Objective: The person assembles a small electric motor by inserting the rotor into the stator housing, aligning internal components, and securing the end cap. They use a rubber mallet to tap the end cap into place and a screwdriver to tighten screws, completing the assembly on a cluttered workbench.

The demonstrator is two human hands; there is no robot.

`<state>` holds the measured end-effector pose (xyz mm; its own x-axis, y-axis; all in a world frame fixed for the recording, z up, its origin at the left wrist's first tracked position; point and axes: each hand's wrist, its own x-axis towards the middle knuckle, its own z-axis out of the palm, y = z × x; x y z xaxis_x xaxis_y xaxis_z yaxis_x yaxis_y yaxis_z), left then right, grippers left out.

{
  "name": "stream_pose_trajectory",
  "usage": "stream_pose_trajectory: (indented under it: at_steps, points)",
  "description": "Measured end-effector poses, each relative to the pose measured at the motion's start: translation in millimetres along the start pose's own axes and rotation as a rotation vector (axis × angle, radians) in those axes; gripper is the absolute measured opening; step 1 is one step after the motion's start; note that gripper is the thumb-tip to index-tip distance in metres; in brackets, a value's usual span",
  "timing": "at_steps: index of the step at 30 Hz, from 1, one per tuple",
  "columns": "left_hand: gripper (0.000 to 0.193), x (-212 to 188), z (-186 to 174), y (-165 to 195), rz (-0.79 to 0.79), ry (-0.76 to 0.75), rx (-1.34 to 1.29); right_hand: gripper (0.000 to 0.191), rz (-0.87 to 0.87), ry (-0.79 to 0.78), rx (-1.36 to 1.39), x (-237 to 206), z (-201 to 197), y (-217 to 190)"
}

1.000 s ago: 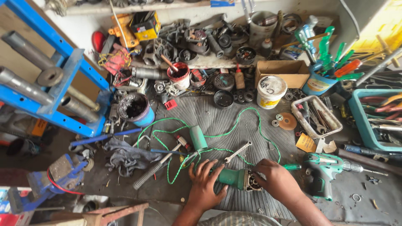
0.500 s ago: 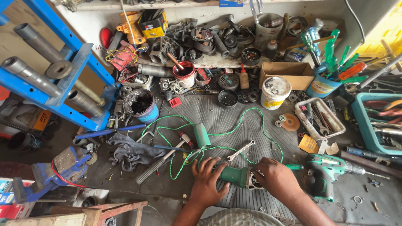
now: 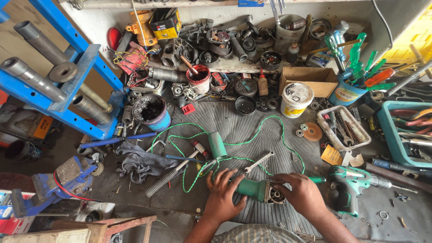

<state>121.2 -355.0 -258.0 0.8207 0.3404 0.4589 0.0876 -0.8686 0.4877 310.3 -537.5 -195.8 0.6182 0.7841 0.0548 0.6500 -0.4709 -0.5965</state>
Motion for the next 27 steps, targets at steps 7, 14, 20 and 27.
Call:
stream_pose_trajectory:
  at_steps: [7, 14, 20, 27]
  points:
    - [0.066, -2, 3, -1, -0.008, -0.016, 0.008, 0.026, -0.039, 0.054, 0.054, 0, 5, 4]
    - [0.067, -4, 6, -3, -0.007, -0.021, 0.008, 0.016, -0.023, 0.058, 0.055, -6, 9, 0]
    - [0.066, -7, 8, -5, -0.006, -0.012, 0.004, 0.017, 0.01, 0.057, 0.045, -9, 15, -1]
    - [0.066, -8, 6, -6, -0.011, -0.02, 0.001, 0.017, 0.097, 0.09, 0.082, -11, 25, -3]
